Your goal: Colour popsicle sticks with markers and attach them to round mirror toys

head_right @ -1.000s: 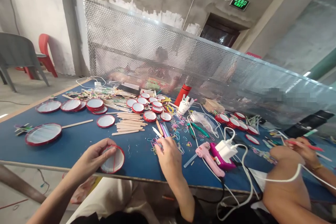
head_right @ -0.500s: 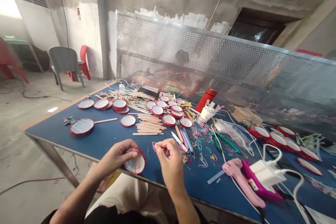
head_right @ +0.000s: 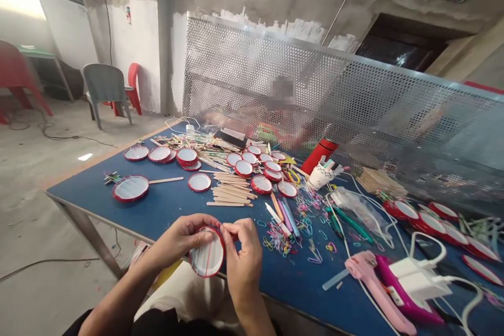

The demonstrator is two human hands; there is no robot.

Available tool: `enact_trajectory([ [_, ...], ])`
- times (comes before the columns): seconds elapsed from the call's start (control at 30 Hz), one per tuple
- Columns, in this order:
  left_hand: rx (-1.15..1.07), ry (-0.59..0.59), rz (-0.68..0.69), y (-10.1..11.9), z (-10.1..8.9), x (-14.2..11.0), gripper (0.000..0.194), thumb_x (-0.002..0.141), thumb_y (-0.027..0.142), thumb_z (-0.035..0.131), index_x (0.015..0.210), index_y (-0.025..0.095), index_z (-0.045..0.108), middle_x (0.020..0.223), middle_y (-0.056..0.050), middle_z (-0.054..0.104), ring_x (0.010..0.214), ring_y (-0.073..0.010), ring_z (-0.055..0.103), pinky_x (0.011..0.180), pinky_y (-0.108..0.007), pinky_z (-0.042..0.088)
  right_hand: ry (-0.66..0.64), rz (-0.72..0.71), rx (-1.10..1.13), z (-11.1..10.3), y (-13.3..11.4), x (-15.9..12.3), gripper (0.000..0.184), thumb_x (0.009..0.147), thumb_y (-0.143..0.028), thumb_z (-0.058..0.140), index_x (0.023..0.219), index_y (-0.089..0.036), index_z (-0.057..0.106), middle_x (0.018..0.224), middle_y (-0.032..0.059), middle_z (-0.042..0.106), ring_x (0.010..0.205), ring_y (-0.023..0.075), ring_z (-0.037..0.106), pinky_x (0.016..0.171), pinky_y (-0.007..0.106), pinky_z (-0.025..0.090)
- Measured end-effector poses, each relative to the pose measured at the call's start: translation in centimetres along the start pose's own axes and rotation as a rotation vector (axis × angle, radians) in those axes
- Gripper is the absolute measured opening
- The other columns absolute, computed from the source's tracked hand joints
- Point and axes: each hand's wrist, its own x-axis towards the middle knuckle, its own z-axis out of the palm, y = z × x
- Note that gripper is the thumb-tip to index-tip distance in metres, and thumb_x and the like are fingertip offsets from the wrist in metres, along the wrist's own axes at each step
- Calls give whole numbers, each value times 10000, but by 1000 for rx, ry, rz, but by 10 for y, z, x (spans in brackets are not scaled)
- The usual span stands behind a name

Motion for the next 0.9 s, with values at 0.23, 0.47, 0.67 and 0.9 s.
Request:
enact_trajectory([
  [0.23,71,43,4,-1,-1,-3,488,805,619,755,918,148,691,761,8,610,639,-121,472,579,-228,358,1,15,-28,2,-4,-11,235,1016,-292,559,818,-224,666,785,17,680,736,170,661,678,275,539],
  [0.47,122,-34,-23,4,1,-3,189,837,340,695,862,158,650,736,30,577,648,-111,449,587,-217,354,-49,665,464,2,-5,-9,302,898,-517,660,849,-219,653,805,31,701,699,174,648,625,269,531],
  [0.67,260,52,-23,7,8,-3,100,789,251,611,835,164,628,732,33,569,670,-122,458,607,-227,364,-51,644,569,-10,-8,-10,306,929,-489,654,786,-231,570,620,-51,531,489,103,465,451,199,402],
  [0.9,148,235,-22,5,14,-3,237,798,417,659,827,186,613,723,8,601,640,-143,497,556,-230,389,-150,15,55,-21,-11,-31,172,1001,-211,542,877,-243,657,699,-17,679,583,123,653,578,185,509],
])
